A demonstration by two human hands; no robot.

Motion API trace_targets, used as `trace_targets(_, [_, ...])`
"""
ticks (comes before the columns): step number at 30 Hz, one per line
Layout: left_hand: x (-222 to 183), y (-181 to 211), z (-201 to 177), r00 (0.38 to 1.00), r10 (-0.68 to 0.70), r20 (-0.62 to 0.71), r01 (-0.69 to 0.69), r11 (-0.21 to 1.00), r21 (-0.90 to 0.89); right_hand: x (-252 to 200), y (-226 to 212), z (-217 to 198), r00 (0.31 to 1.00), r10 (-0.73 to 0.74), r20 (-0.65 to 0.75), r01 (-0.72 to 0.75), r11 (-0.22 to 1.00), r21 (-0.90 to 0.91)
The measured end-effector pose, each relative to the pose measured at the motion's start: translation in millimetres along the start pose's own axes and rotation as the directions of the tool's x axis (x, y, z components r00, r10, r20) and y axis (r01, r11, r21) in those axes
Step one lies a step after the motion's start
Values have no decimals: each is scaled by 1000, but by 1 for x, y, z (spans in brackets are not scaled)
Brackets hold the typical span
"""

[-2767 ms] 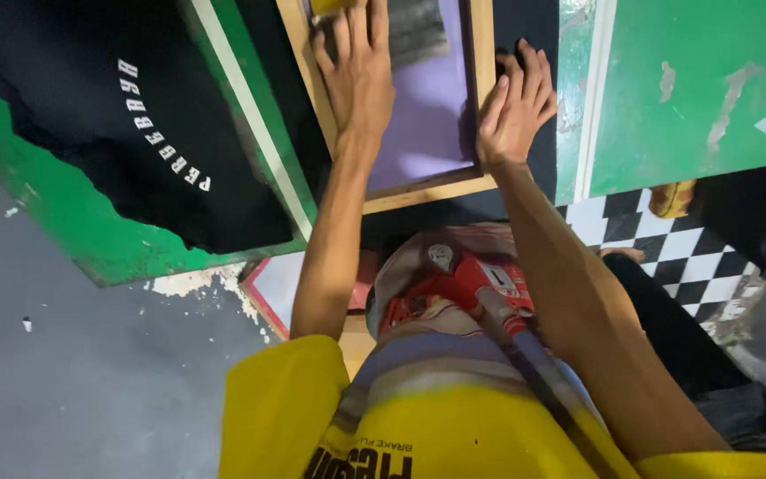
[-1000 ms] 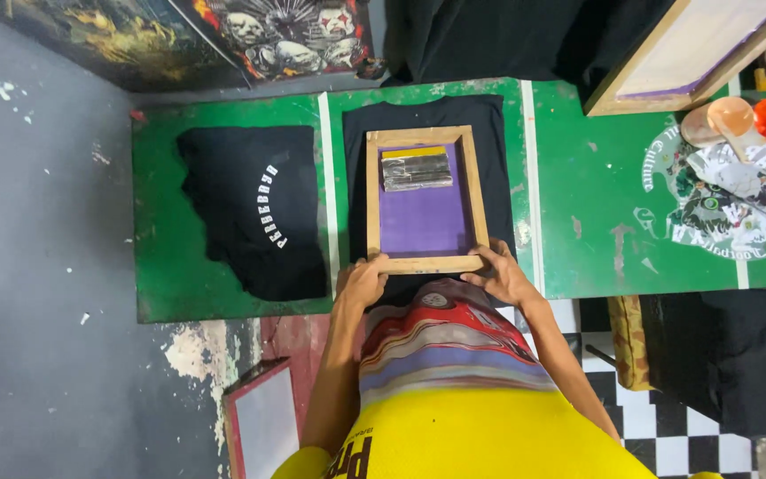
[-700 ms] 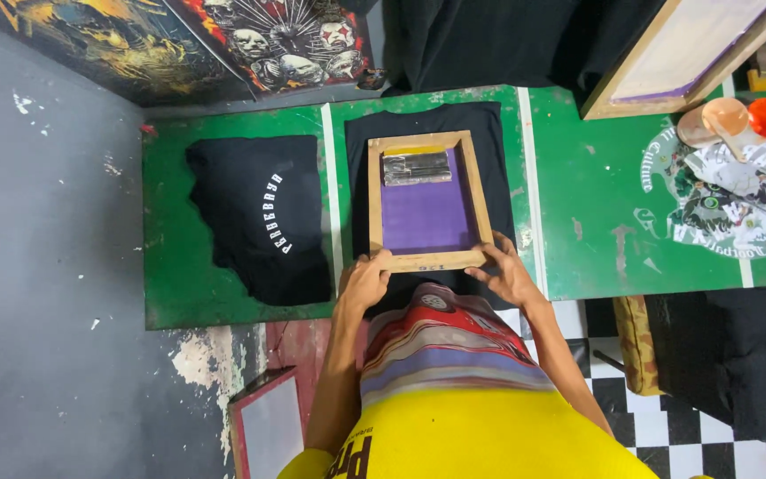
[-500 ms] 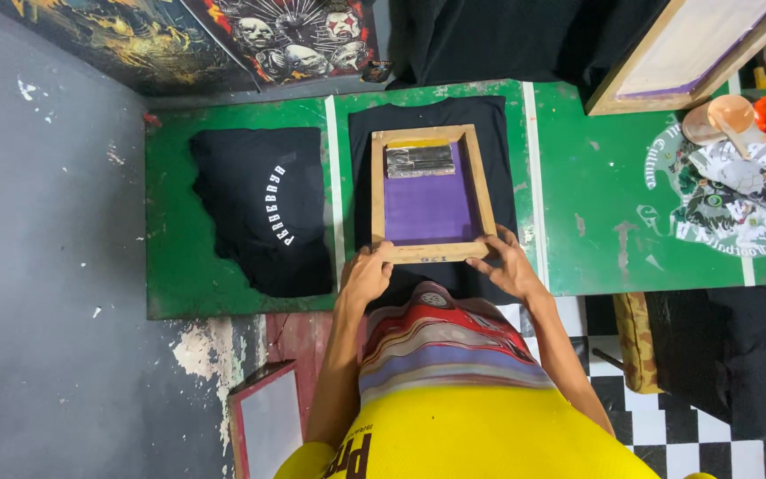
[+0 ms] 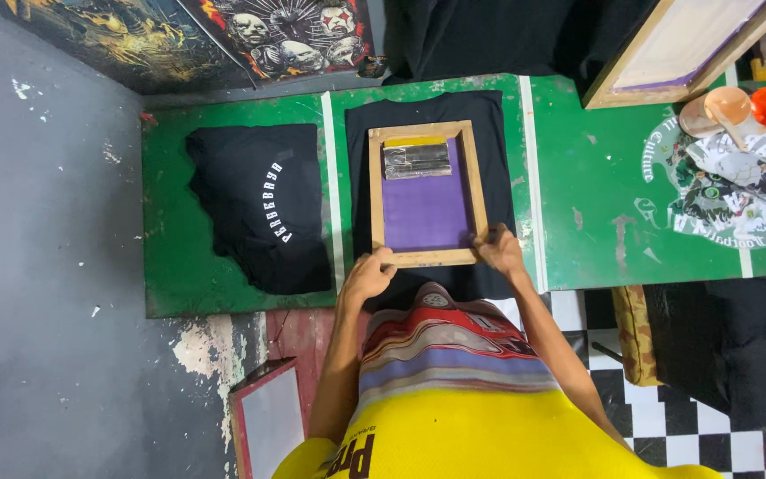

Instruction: The person screens a design onto a black t-shirt using a squeegee and an ink frame.

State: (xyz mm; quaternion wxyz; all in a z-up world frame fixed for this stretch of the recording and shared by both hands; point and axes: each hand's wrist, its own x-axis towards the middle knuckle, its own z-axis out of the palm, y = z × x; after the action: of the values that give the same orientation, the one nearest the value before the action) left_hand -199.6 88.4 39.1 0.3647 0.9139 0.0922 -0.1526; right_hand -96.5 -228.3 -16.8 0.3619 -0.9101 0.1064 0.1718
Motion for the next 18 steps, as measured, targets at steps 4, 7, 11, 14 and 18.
trace_targets(4, [10,-44,47,988,-92,123,102,991,-83,20,42,35,993,-7,121,34,974,-222])
trace_targets(7, [13,-72,89,992,-93,83,103,987,-123,30,68,66,994,13,107,24,940,-340])
trace_targets(11, [26,-74,100,992,-121,46,121,993,-5,30,54,67,991,35,131,23,910,-414])
trace_targets(14, [38,-50,69,963,-218,160,223,975,-12,30,25,39,987,57,153,8,920,-392])
trace_targets(18, [95,-58,55,972,-215,92,219,975,-30,84,56,59,993,-110,32,113,890,-441])
